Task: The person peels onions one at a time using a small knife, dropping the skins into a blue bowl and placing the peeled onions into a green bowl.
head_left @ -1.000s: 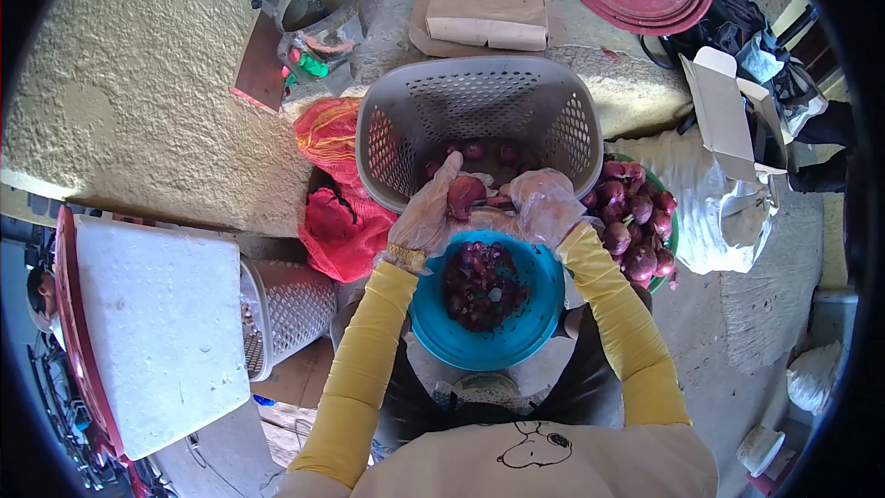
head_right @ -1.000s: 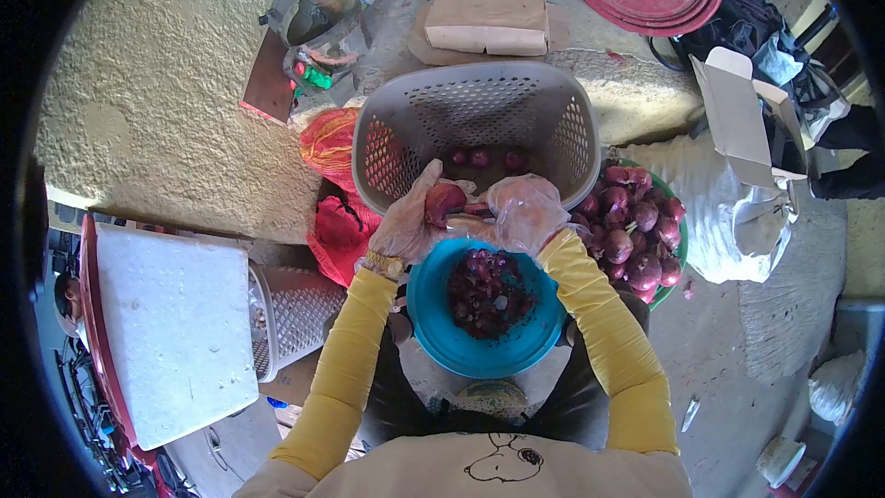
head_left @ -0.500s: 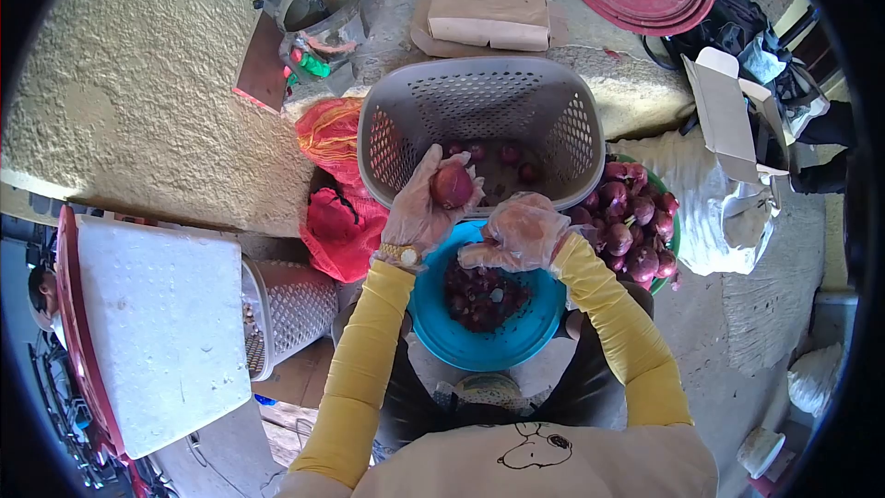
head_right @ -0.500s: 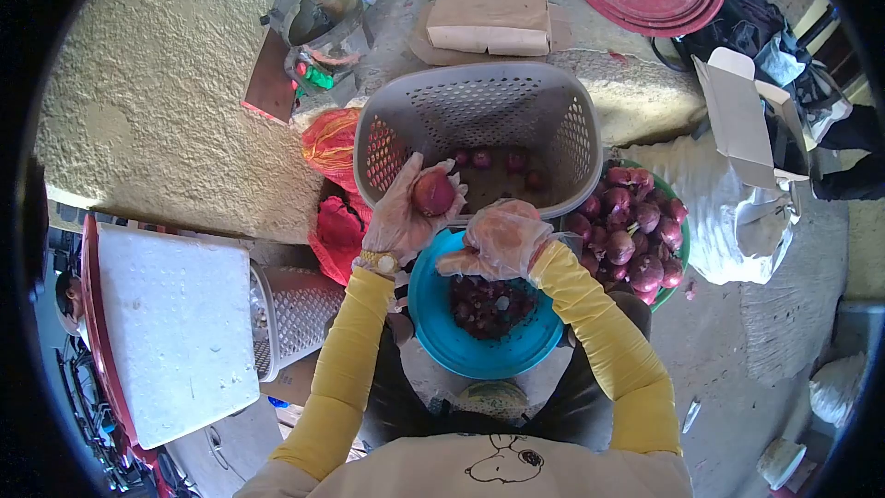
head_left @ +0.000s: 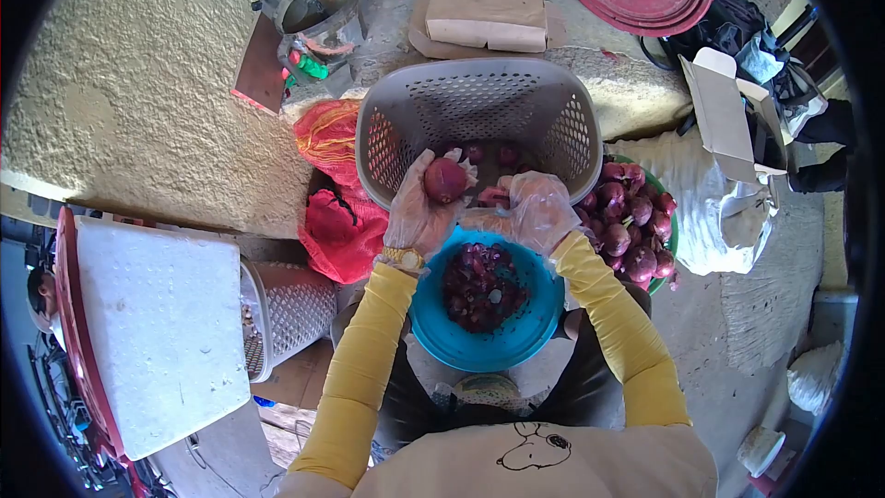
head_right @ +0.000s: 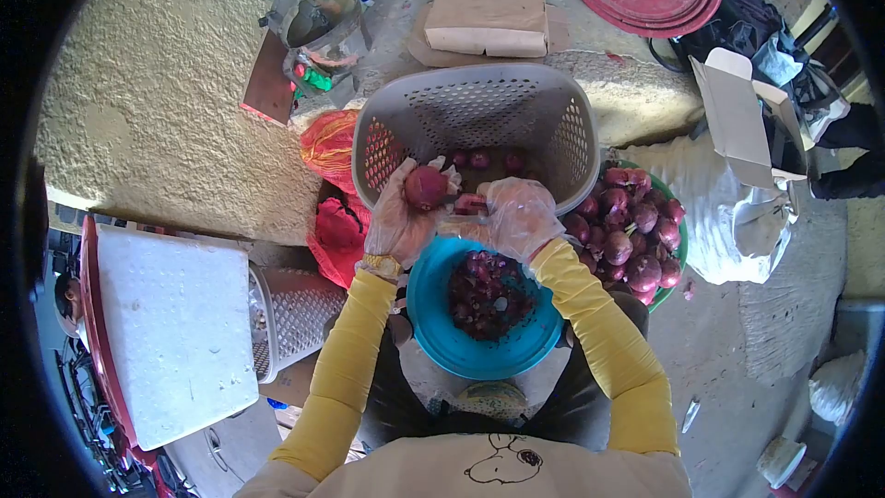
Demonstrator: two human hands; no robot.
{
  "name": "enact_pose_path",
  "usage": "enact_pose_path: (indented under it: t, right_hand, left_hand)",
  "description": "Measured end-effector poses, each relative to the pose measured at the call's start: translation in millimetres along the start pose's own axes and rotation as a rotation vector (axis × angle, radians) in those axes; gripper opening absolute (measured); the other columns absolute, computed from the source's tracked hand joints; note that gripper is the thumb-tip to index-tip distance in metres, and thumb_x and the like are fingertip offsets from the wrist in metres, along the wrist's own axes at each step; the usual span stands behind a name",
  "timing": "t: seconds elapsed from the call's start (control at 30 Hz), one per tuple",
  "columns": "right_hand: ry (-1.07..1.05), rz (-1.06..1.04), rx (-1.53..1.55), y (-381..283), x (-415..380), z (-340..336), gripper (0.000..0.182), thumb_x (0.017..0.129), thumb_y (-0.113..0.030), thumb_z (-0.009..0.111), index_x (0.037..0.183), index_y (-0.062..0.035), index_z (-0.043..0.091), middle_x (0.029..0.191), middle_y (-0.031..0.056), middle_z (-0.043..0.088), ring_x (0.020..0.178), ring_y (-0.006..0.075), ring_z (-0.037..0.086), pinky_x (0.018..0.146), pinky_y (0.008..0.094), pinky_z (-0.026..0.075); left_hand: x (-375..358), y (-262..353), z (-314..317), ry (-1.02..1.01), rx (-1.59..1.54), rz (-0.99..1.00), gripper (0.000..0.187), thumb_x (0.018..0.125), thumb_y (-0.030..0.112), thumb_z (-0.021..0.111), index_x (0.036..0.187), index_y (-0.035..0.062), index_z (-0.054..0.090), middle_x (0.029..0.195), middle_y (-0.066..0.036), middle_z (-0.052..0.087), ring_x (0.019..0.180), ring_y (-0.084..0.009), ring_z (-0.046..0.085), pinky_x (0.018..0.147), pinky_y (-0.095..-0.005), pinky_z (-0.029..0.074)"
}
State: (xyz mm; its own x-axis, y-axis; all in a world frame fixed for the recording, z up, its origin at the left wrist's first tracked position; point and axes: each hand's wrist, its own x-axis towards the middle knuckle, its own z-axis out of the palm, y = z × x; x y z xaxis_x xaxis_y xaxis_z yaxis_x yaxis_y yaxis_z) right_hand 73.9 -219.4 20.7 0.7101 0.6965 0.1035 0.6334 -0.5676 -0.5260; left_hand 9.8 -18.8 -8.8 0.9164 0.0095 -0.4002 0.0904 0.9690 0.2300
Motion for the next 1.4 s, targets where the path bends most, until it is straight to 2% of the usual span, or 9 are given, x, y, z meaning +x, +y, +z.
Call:
enact_pose_path:
  t: [0.07, 0.17, 0.23, 0.37, 0.47, 0.57, 0.83, 0.93, 1.4]
  right_hand:
    - [0.029, 0.032, -0.041, 4.4, 0.8, 3.7, 0.064, 0.072, -0.073, 0.074, 0.084, -0.0096, 0.071, 0.082, 0.0177, 0.069, 0.081, 0.0413, 0.068, 0.075, 0.0507, 0.053]
    - [0.063, 0.045, -0.022, 6.3, 0.8, 5.2, 0.065, 0.072, -0.073, 0.074, 0.083, -0.0092, 0.069, 0.081, 0.0177, 0.068, 0.080, 0.0411, 0.068, 0.074, 0.0501, 0.053]
    - [0.085, 0.052, -0.044, 3.5, 1.0, 4.3, 0.066, 0.071, -0.073, 0.074, 0.083, -0.0086, 0.069, 0.080, 0.0173, 0.068, 0.081, 0.0409, 0.068, 0.072, 0.0497, 0.053]
    - [0.077, 0.060, -0.019, 4.8, 2.7, 3.6, 0.067, 0.071, -0.074, 0.074, 0.082, -0.0087, 0.069, 0.080, 0.0165, 0.068, 0.081, 0.0407, 0.068, 0.072, 0.0493, 0.053]
    - [0.071, 0.070, -0.036, 3.3, 3.1, 2.7, 0.067, 0.072, -0.075, 0.074, 0.083, -0.0091, 0.069, 0.079, 0.0159, 0.068, 0.081, 0.0407, 0.068, 0.072, 0.0492, 0.053]
    - [0.145, 0.030, -0.035, 3.8, 2.3, 4.4, 0.066, 0.072, -0.074, 0.074, 0.083, -0.0093, 0.069, 0.080, 0.0157, 0.068, 0.081, 0.0407, 0.068, 0.072, 0.0491, 0.053]
    - [-0.028, 0.148, -0.015, -5.7, 4.3, -11.6, 0.067, 0.072, -0.077, 0.073, 0.089, -0.0116, 0.075, 0.086, 0.0182, 0.071, 0.086, 0.0406, 0.069, 0.077, 0.0482, 0.055]
    - [-0.010, 0.153, -0.045, -5.6, 4.7, -14.0, 0.070, 0.071, -0.079, 0.072, 0.091, -0.0119, 0.076, 0.086, 0.0189, 0.072, 0.086, 0.0407, 0.070, 0.076, 0.0480, 0.055]
    - [-0.050, 0.129, 0.016, -1.7, 4.7, -13.9, 0.065, 0.072, -0.075, 0.075, 0.092, -0.0123, 0.077, 0.084, 0.0180, 0.072, 0.082, 0.0409, 0.070, 0.073, 0.0486, 0.054]
  left_hand:
    - [-0.8, -7.9, 4.9, 0.058, 0.002, 0.004, 0.039, 0.103, 0.029, 0.062, 0.124, -0.0030, 0.056, 0.120, -0.020, 0.062, 0.106, -0.0327, 0.064, 0.091, -0.0461, 0.057]
    - [2.3, -16.6, 1.7, 0.061, 0.000, 0.067, 0.048, 0.103, 0.035, 0.060, 0.128, -0.0069, 0.054, 0.122, -0.026, 0.063, 0.111, -0.0374, 0.064, 0.097, -0.0494, 0.056]
    - [0.9, -19.3, -0.3, -0.045, 0.068, 0.070, 0.049, 0.103, 0.038, 0.060, 0.129, -0.0039, 0.055, 0.120, -0.023, 0.065, 0.112, -0.0362, 0.064, 0.098, -0.0522, 0.055]
    - [1.9, -26.0, -0.6, -0.043, 0.043, 0.146, 0.048, 0.103, 0.039, 0.061, 0.129, -0.0009, 0.057, 0.118, -0.019, 0.067, 0.113, -0.0344, 0.064, 0.098, -0.0530, 0.054]
    - [-0.2, -25.1, 2.4, -0.023, 0.049, 0.178, 0.041, 0.103, 0.037, 0.061, 0.124, 0.0014, 0.059, 0.116, -0.016, 0.068, 0.109, -0.0296, 0.066, 0.093, -0.0461, 0.057]
    - [6.3, -25.4, -9.4, -0.058, 0.039, 0.152, 0.046, 0.102, 0.040, 0.062, 0.129, 0.0018, 0.060, 0.118, -0.015, 0.069, 0.114, -0.0324, 0.063, 0.097, -0.0510, 0.053]
    - [-0.5, -29.8, -4.5, -0.162, 0.000, 0.060, 0.044, 0.104, 0.038, 0.059, 0.127, 0.0009, 0.062, 0.117, -0.013, 0.070, 0.113, -0.0290, 0.064, 0.092, -0.0430, 0.054]
    - [2.0, -29.6, -6.2, -0.127, -0.004, 0.078, 0.042, 0.104, 0.037, 0.060, 0.125, 0.0001, 0.063, 0.118, -0.015, 0.070, 0.112, -0.0280, 0.064, 0.089, -0.0405, 0.055]
    - [-2.2, -26.8, 2.4, -0.089, 0.118, 0.128, 0.036, 0.100, 0.022, 0.065, 0.125, -0.0028, 0.060, 0.114, -0.018, 0.070, 0.113, -0.0322, 0.065, 0.094, -0.0460, 0.057]
